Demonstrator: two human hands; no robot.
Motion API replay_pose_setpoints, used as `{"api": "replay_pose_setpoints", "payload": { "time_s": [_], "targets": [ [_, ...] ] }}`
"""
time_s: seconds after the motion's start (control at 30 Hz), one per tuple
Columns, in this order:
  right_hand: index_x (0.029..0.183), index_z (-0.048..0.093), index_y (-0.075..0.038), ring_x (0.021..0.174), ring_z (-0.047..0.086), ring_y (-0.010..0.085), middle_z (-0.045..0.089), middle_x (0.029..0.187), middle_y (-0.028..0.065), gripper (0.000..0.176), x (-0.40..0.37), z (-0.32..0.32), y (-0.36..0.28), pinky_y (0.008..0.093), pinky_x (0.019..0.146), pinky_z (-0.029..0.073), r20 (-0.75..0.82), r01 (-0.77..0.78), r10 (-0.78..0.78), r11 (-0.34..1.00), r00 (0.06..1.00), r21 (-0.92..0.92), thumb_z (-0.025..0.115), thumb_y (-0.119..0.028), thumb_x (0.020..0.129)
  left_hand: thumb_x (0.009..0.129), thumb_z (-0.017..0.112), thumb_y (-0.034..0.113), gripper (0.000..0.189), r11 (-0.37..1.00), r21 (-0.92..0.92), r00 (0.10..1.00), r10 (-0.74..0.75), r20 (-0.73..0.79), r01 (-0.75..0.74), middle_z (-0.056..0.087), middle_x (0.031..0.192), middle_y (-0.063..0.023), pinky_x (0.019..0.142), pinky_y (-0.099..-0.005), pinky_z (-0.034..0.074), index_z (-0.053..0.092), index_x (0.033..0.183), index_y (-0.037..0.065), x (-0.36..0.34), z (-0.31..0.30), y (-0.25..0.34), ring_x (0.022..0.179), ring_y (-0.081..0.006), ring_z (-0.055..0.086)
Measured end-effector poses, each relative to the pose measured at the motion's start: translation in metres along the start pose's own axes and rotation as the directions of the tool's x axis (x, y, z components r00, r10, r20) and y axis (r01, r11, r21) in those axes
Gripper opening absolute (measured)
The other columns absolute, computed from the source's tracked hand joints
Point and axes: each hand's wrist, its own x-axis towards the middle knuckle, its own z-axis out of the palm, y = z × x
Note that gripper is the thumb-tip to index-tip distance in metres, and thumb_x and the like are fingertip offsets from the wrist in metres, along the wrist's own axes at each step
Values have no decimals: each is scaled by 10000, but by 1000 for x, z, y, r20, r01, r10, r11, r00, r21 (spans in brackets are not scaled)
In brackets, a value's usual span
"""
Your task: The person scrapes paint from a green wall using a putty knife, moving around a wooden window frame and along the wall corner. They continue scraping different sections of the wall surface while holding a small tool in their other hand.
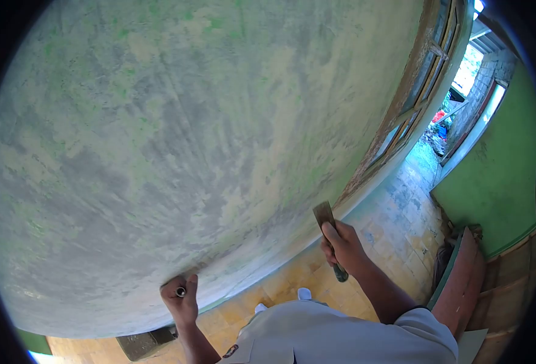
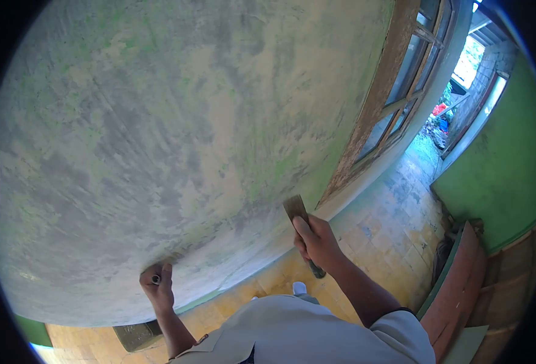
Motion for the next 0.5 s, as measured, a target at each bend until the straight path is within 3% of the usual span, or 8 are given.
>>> {"api": "replay_pose_setpoints", "payload": {
  "time_s": [0.1,0.23,0.3,0.4,0.43,0.5],
  "targets": [
    [748,435,-69,376,386,85,435,538,11,343,20,1,-14,243,376,352,-51,91,-93,995,994,-43,450,-348,948,746,657,10,416,1000,-26,1000,16,13,-15,276,493,35,445,-265,164,312,519,62,0,0,-1,499,-57,230],
    [743,440,-73,376,395,87,430,526,12,343,18,20,-62,246,383,355,-84,202,-196,976,977,80,453,-346,950,748,660,11,417,998,-48,999,30,30,-28,281,490,35,440,-266,162,319,513,60,2,1,7,494,-57,231],
    [752,445,-74,372,391,89,424,525,9,345,0,21,-41,254,376,353,-91,169,-163,983,982,69,467,-359,944,749,661,10,418,999,-30,998,40,51,-38,283,487,35,438,-267,163,322,510,59,1,-2,9,492,-57,231],
    [769,457,-71,360,384,94,427,528,13,355,-8,16,7,265,360,346,-53,-76,81,993,995,94,482,-384,933,755,665,20,406,998,-7,998,58,37,-58,294,484,33,438,-265,171,341,513,52,2,0,10,490,-57,239],
    [769,457,-71,360,384,94,427,528,13,355,-2,18,0,265,360,346,-53,-68,73,993,996,92,482,-384,933,755,665,20,406,998,-12,997,65,34,-65,294,484,33,438,-265,171,341,513,52,5,-2,9,490,-57,239],
    [766,446,-76,362,381,94,424,529,11,358,18,17,-27,263,365,351,-71,89,-86,995,994,42,473,-390,936,756,670,26,398,998,-16,996,60,59,-60,292,485,34,437,-262,176,354,515,50,3,-2,8,490,-55,244]
  ]
}}
